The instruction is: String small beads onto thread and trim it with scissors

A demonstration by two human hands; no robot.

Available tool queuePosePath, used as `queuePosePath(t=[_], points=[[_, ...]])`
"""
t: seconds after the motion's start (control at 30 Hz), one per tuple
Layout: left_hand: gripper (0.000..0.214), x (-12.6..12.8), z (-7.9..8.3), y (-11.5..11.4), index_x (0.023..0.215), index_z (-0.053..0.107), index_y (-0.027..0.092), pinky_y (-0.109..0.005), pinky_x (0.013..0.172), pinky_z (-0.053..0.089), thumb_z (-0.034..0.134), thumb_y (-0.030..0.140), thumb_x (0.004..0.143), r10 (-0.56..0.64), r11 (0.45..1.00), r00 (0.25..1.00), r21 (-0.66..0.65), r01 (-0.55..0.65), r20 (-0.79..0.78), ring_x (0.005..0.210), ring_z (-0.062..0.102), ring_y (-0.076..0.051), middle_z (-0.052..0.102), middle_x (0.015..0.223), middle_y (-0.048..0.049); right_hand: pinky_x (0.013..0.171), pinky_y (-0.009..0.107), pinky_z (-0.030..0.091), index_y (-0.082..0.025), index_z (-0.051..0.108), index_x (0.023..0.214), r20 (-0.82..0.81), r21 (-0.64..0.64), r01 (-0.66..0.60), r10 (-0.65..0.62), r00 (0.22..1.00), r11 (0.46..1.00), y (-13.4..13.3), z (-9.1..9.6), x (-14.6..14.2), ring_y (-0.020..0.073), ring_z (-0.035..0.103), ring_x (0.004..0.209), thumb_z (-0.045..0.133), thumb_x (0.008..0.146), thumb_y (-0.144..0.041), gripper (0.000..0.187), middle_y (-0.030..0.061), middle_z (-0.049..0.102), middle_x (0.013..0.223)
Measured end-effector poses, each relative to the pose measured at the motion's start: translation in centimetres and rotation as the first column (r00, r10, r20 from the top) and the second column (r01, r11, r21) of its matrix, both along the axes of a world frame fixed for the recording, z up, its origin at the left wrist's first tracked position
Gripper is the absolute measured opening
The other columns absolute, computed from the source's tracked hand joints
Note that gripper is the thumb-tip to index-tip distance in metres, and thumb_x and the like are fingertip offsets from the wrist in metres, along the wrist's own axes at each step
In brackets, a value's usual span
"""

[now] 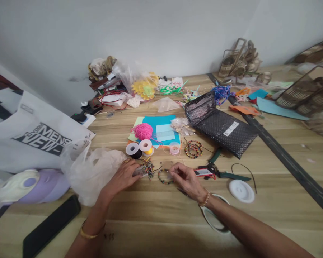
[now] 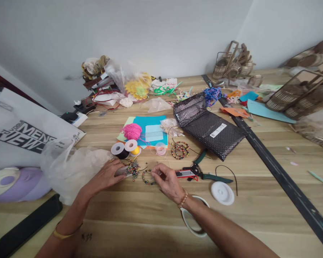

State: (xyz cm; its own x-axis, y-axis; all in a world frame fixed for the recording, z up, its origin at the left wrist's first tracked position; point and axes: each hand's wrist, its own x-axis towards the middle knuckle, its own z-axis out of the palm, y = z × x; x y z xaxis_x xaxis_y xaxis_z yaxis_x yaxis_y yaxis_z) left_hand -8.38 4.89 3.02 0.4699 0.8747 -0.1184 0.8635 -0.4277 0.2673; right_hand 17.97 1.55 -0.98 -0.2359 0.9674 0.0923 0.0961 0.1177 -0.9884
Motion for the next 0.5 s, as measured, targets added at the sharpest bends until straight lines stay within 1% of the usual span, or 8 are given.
queuePosePath(t=[0.23, 0.3, 0.4, 0.5], points=[[0.022, -0.9, 0.0, 0.5, 0.098, 0.063, 0.02, -0.04, 0.09, 0.042, 0.055, 0.033, 0.083, -0.061, 0.996, 0.995, -0.065, 0.066, 0.075, 0.103, 0.056, -0.025, 0.065, 0.102, -0.0071, 0.056, 0.023, 0.037, -0.016, 0.056, 0.079, 0.014, 0.001, -0.02, 0.02, 1.0, 1.0, 0.0, -0.1, 0.0, 0.0115, 0.044, 0.06, 0.053, 0.087, -0.035, 0.021, -0.0002, 0.051, 0.067], [0.021, -1.0, 0.0, 0.6, 0.098, 0.063, 0.02, -0.038, 0.09, 0.043, 0.055, 0.033, 0.083, -0.072, 0.994, 0.994, -0.075, 0.078, 0.084, 0.102, 0.056, -0.025, 0.065, 0.103, -0.0067, 0.055, 0.023, 0.037, -0.016, 0.056, 0.079, 0.01, -0.001, -0.016, 0.016, 1.0, 1.0, 0.0, -0.1, 0.0, 0.0116, 0.044, 0.06, 0.054, 0.087, -0.036, 0.022, 0.0, 0.051, 0.067], [0.019, -1.1, 0.2, 0.7, 0.095, 0.063, 0.02, -0.037, 0.088, 0.044, 0.055, 0.031, 0.082, -0.067, 0.993, 0.994, -0.09, 0.074, 0.084, 0.099, 0.057, -0.025, 0.065, 0.1, -0.0064, 0.055, 0.023, 0.037, -0.016, 0.057, 0.079, 0.01, -0.005, -0.016, 0.016, 1.0, 1.0, -0.1, -0.2, 0.0, 0.012, 0.045, 0.06, 0.054, 0.087, -0.038, 0.024, 0.0005, 0.052, 0.067], [0.02, -0.9, 0.3, 0.5, 0.098, 0.063, 0.02, -0.04, 0.091, 0.042, 0.055, 0.027, 0.081, -0.04, 0.994, 0.997, -0.097, 0.046, 0.064, 0.102, 0.056, -0.026, 0.064, 0.103, -0.0072, 0.055, 0.023, 0.037, -0.016, 0.057, 0.079, 0.014, 0.004, -0.019, 0.018, 1.0, 1.0, -0.1, -0.3, 0.0, 0.0122, 0.045, 0.061, 0.053, 0.087, -0.04, 0.025, 0.0006, 0.053, 0.067]])
